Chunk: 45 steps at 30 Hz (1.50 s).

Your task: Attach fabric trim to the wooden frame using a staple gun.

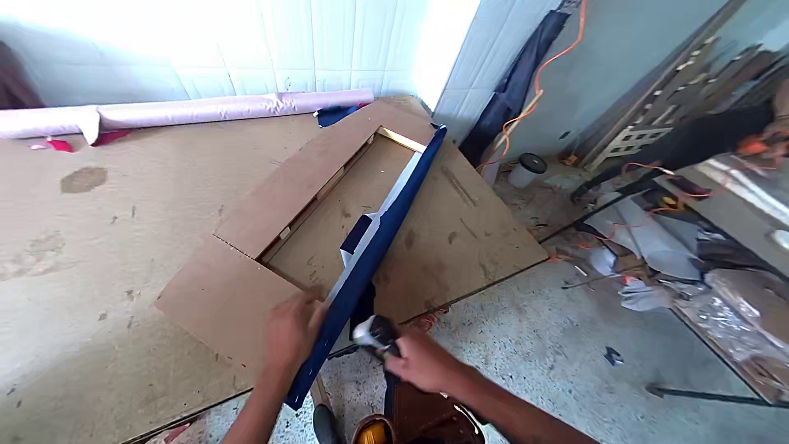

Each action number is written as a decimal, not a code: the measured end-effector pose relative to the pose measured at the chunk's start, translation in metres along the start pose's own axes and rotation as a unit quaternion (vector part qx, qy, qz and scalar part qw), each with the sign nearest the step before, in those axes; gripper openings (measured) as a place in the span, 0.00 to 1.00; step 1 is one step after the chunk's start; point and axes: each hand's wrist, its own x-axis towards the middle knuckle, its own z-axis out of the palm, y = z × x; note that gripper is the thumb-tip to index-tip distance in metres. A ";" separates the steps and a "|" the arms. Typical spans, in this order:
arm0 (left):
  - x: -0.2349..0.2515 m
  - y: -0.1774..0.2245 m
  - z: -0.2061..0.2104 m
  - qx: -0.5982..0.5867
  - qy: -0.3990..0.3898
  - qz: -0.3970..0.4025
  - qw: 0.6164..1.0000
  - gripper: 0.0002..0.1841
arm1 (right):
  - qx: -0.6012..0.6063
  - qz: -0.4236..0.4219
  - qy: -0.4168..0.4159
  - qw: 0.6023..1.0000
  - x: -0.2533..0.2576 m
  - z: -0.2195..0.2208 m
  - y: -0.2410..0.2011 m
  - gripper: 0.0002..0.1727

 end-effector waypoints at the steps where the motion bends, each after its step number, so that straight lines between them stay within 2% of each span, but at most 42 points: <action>1: 0.035 0.028 0.011 -0.011 -0.053 -0.019 0.998 0.34 | 0.009 0.030 0.009 0.999 0.004 -0.024 0.023 0.18; 4: 0.135 0.082 0.066 0.026 -0.170 -0.074 0.982 0.48 | 0.004 0.104 0.023 0.994 0.024 -0.102 0.084 0.21; 5: 0.161 0.092 0.084 0.043 -0.203 -0.085 0.975 0.47 | -0.008 0.115 0.033 0.993 0.032 -0.127 0.103 0.20; 7: 0.195 0.106 0.102 0.076 -0.261 -0.083 0.959 0.39 | -0.033 0.110 0.060 0.992 0.056 -0.172 0.137 0.18; 10: 0.211 0.112 0.110 0.099 -0.312 -0.044 0.944 0.25 | -0.011 0.096 0.067 0.993 0.097 -0.215 0.167 0.18; 12: 0.211 0.116 0.114 0.085 -0.328 -0.032 0.940 0.22 | 0.005 0.101 0.039 0.994 0.122 -0.235 0.175 0.18; 15: 0.207 0.116 0.117 0.049 -0.304 -0.065 0.949 0.22 | -0.008 0.079 -0.010 0.997 0.165 -0.253 0.171 0.18; 21: 0.198 0.112 0.115 -0.029 -0.210 -0.137 0.968 0.21 | -0.049 0.032 -0.040 0.997 0.211 -0.247 0.149 0.17; 26: 0.207 0.079 0.127 -0.143 -0.232 -0.184 0.944 0.27 | -0.081 0.026 -0.034 0.996 0.219 -0.226 0.141 0.17; 30: 0.218 0.053 0.135 -0.171 -0.286 -0.118 0.936 0.30 | -0.128 0.027 -0.039 0.991 0.220 -0.217 0.128 0.20; 33: 0.219 0.038 0.142 -0.074 -0.290 0.012 0.954 0.34 | -0.140 0.050 -0.048 0.988 0.210 -0.204 0.114 0.19; 35: 0.221 0.031 0.148 -0.012 -0.281 0.069 0.957 0.37 | -0.146 0.053 -0.047 0.987 0.201 -0.189 0.105 0.17; 38: 0.221 0.028 0.150 0.013 -0.291 0.093 0.952 0.38 | -0.149 0.038 -0.033 0.988 0.183 -0.157 0.098 0.18; 45: 0.225 0.023 0.150 -0.025 -0.279 0.104 0.954 0.38 | -0.166 0.056 -0.047 0.983 0.148 -0.099 0.055 0.16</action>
